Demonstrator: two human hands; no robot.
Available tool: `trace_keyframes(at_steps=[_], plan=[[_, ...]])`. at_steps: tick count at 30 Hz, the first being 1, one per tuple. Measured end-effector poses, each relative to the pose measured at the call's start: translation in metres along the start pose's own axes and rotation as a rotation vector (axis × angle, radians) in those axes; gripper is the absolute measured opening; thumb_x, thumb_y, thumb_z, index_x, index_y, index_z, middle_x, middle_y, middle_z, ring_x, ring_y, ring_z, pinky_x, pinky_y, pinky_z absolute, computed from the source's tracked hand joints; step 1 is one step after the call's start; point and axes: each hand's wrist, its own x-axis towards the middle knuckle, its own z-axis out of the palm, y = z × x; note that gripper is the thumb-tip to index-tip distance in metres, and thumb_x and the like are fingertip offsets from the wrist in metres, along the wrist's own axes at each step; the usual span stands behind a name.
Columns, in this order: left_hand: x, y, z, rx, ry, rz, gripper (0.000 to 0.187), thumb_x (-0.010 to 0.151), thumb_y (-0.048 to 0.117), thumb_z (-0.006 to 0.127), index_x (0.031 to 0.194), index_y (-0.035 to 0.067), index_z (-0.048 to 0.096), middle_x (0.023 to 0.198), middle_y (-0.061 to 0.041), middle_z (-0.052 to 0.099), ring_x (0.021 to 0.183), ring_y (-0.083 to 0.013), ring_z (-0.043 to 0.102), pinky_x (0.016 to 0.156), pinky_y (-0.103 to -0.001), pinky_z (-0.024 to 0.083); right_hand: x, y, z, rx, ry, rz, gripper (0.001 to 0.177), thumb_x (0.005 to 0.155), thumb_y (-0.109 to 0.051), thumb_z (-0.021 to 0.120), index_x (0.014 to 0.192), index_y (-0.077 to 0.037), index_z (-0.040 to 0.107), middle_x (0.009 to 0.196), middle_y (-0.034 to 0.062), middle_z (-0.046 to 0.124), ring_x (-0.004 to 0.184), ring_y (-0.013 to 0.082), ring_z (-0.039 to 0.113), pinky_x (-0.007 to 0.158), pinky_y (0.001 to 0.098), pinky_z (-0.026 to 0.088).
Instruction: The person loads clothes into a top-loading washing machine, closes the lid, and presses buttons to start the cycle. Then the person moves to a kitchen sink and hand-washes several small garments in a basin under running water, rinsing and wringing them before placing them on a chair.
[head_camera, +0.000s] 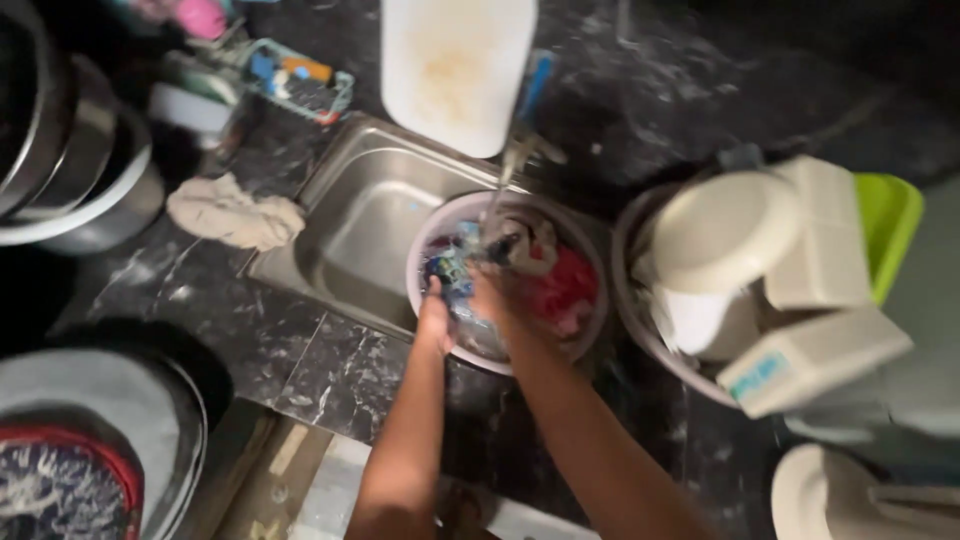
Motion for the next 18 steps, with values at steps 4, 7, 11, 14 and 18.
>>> trace_keyframes(at_steps=[4, 7, 11, 14, 18], plan=[[-0.015, 0.0, 0.01, -0.017, 0.011, 0.07, 0.065, 0.1, 0.058, 0.05, 0.144, 0.011, 0.054, 0.136, -0.013, 0.065, 0.125, -0.0362, 0.061, 0.102, -0.054, 0.051, 0.008, 0.025, 0.008, -0.097, -0.261, 0.156, 0.046, 0.075, -0.016, 0.074, 0.121, -0.011, 0.07, 0.119, 0.0133, 0.07, 0.113, 0.032, 0.064, 0.097, 0.0439, 0.05], [-0.022, 0.005, 0.028, 0.055, 0.101, 0.151, 0.062, 0.099, 0.055, 0.053, 0.145, 0.013, 0.051, 0.138, -0.012, 0.062, 0.127, -0.0357, 0.058, 0.102, -0.055, 0.05, 0.017, 0.012, -0.035, 0.168, -0.419, 0.275, 0.029, 0.08, -0.023, 0.076, 0.105, -0.009, 0.075, 0.094, 0.0135, 0.073, 0.088, 0.0277, 0.069, 0.082, 0.0404, 0.054], [-0.062, 0.038, 0.078, 0.0, 0.151, -0.068, 0.065, 0.093, 0.067, 0.044, 0.13, 0.017, 0.062, 0.122, -0.009, 0.068, 0.106, -0.0317, 0.063, 0.083, -0.057, 0.047, 0.009, -0.026, -0.1, 0.689, -0.248, 0.192, 0.022, 0.076, -0.017, 0.077, 0.091, -0.001, 0.075, 0.081, 0.009, 0.074, 0.076, 0.0136, 0.069, 0.07, 0.0314, 0.054], [0.053, 0.004, 0.02, -0.081, -0.03, -0.057, 0.055, 0.093, 0.065, 0.059, 0.107, 0.013, 0.068, 0.095, -0.011, 0.067, 0.083, -0.0295, 0.065, 0.071, -0.051, 0.055, -0.02, -0.089, -0.103, 0.783, 0.025, -0.319, 0.019, 0.08, -0.01, 0.074, 0.093, 0.003, 0.071, 0.098, 0.0145, 0.067, 0.084, 0.0236, 0.065, 0.072, 0.038, 0.052], [0.136, -0.031, -0.027, -0.145, -0.186, -0.034, 0.037, 0.103, 0.047, 0.071, 0.096, 0.012, 0.067, 0.09, -0.012, 0.069, 0.078, -0.0293, 0.067, 0.073, -0.046, 0.058, -0.02, -0.101, -0.079, 0.595, 0.317, -0.17, 0.01, 0.084, -0.008, 0.069, 0.081, 0.001, 0.067, 0.079, 0.0158, 0.068, 0.064, 0.0272, 0.067, 0.06, 0.0378, 0.052]])
